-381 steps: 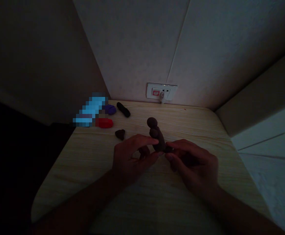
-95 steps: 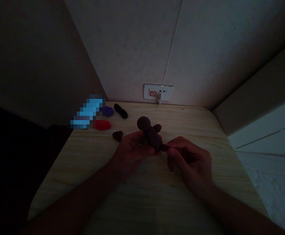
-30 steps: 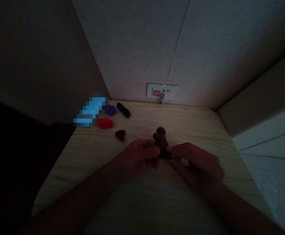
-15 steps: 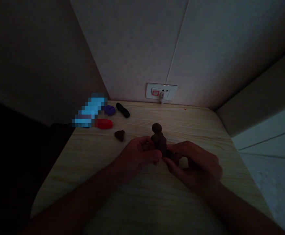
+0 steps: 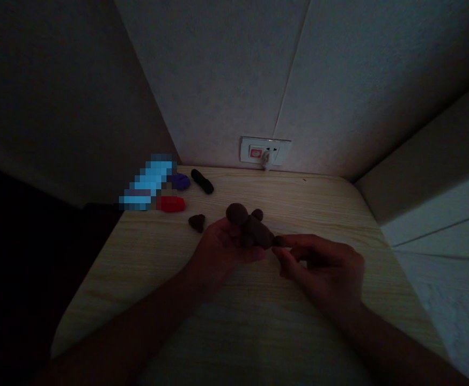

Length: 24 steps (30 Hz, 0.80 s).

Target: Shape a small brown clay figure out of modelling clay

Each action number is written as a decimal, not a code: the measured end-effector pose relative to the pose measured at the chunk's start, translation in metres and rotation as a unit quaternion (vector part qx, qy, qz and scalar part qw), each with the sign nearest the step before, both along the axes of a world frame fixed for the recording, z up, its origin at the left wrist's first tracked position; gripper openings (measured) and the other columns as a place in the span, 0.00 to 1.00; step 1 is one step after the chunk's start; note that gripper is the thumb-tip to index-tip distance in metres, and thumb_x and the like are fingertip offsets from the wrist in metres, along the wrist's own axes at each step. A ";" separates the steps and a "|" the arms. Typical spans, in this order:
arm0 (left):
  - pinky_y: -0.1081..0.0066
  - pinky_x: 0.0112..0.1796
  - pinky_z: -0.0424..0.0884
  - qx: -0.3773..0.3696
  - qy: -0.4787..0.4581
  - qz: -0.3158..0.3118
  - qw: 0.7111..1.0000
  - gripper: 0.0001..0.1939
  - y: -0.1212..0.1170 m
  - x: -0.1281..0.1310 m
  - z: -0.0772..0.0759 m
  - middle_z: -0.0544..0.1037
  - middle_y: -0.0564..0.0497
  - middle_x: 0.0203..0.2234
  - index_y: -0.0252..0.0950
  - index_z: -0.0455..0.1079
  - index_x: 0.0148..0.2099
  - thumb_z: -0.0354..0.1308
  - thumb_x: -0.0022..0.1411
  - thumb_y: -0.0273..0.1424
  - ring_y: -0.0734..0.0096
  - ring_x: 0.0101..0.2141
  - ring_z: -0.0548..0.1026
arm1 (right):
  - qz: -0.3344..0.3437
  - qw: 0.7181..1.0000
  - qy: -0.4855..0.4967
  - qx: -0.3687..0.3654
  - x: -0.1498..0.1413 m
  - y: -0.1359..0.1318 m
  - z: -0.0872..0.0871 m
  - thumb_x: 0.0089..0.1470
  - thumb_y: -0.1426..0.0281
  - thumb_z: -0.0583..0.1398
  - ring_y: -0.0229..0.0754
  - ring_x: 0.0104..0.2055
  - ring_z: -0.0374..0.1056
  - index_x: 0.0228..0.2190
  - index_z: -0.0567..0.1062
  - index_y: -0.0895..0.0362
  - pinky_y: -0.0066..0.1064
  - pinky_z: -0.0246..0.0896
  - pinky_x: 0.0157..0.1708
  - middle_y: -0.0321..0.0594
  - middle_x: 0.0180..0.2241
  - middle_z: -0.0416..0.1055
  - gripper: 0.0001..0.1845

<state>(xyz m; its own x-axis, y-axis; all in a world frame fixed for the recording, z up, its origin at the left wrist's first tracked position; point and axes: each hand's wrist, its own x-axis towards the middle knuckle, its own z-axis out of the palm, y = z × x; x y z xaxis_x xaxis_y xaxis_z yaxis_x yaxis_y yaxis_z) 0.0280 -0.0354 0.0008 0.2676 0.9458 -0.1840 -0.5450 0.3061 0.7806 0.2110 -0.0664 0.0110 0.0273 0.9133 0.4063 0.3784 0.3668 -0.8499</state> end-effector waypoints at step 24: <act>0.68 0.44 0.74 0.008 -0.015 -0.032 0.999 0.18 -0.001 -0.001 0.003 0.85 0.52 0.34 0.37 0.81 0.36 0.79 0.40 0.22 0.67 0.38 0.81 | 0.048 0.999 0.011 0.023 0.001 -0.001 -0.003 0.52 0.73 0.71 0.36 0.18 0.72 0.39 0.83 0.54 0.24 0.66 0.17 0.35 0.22 0.79 0.10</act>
<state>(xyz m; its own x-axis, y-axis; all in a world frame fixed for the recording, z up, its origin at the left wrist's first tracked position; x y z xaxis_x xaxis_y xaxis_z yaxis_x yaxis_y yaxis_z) 0.0269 -0.0368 0.0035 0.3335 0.9291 -0.1597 -0.5477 0.3288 0.7694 0.2124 -0.0671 0.0082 -0.0503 0.8928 0.4477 0.3208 0.4390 -0.8393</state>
